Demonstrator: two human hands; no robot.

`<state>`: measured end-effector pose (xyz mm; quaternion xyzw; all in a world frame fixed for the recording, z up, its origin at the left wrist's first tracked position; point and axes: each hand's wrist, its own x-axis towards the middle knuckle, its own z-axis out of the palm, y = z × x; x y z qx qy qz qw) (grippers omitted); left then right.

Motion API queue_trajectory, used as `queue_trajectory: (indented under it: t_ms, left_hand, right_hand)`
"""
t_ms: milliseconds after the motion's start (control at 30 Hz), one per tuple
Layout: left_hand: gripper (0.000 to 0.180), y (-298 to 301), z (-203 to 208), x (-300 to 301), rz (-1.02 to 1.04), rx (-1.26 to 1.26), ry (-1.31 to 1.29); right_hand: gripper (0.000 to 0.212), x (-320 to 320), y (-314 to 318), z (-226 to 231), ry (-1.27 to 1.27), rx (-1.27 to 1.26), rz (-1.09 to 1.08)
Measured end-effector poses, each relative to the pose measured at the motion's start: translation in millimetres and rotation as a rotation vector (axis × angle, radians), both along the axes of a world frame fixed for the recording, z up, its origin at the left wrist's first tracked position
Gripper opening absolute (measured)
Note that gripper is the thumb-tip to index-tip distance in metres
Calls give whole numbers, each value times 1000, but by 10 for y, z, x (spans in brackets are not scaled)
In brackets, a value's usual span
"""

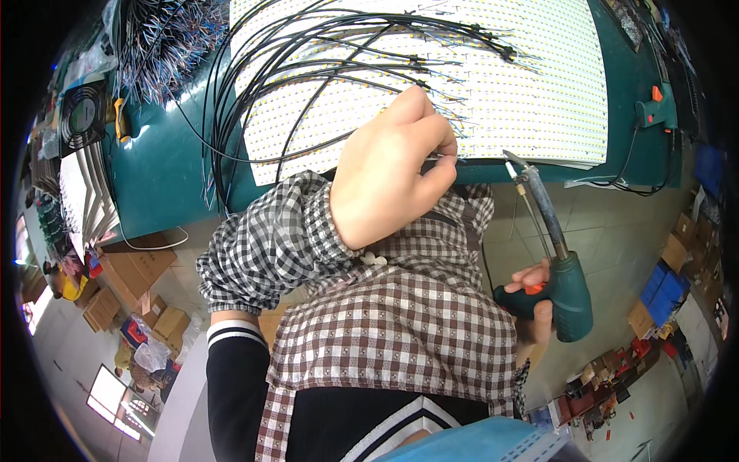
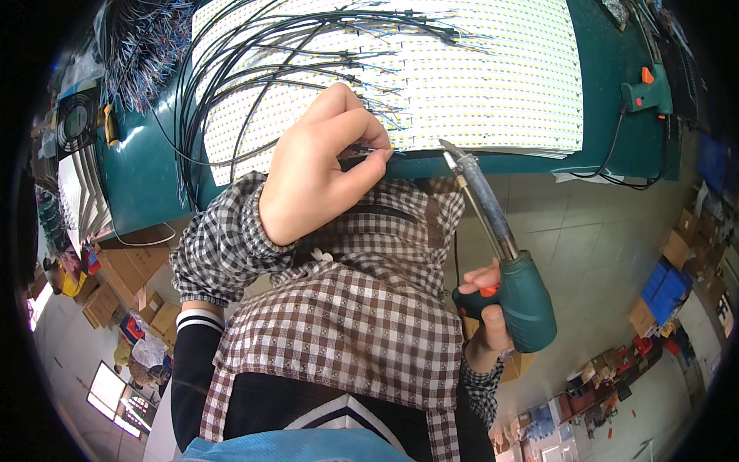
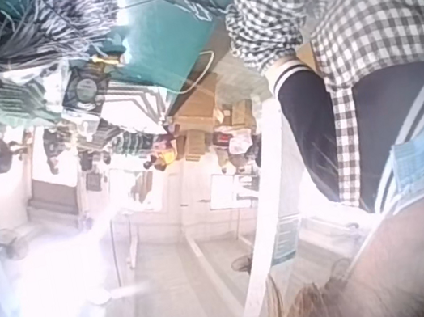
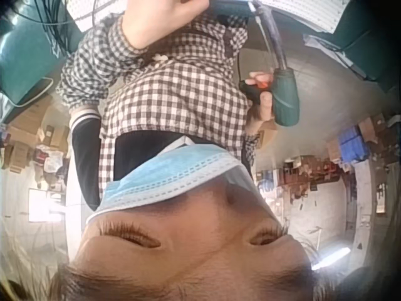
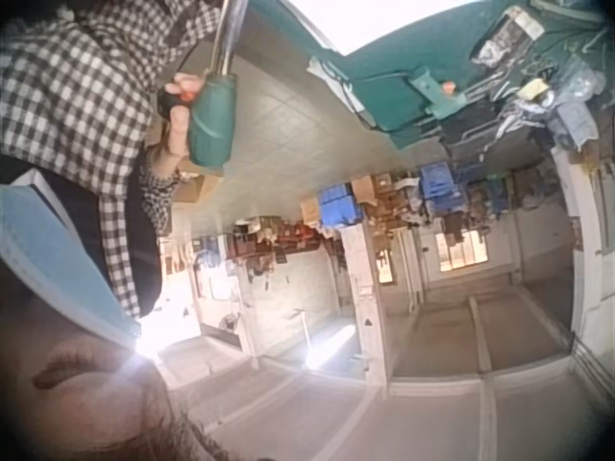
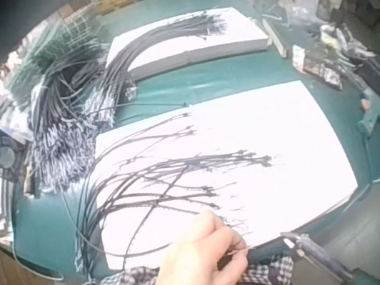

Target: The person solders wire ends onto an LED board using a soldering tool, sets the panel aside, and solders wires onto another LED panel.

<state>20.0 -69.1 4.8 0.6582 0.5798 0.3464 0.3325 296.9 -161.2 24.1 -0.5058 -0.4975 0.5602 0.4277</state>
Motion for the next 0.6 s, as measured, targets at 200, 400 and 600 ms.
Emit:
queue_trajectory:
  t_ms: [200, 400, 600]
  left_hand:
    - [9, -25, 19, 8, 21, -23, -5]
    - [10, -13, 0, 21, 17, 40, 63]
    - [9, -10, 18, 12, 14, 20, 66]
  right_hand:
    - [44, -67, 26, 50, 13, -71, -10]
    - [44, -42, 89, 39, 34, 45, 173]
    - [37, -23, 48, -14, 45, -32, 183]
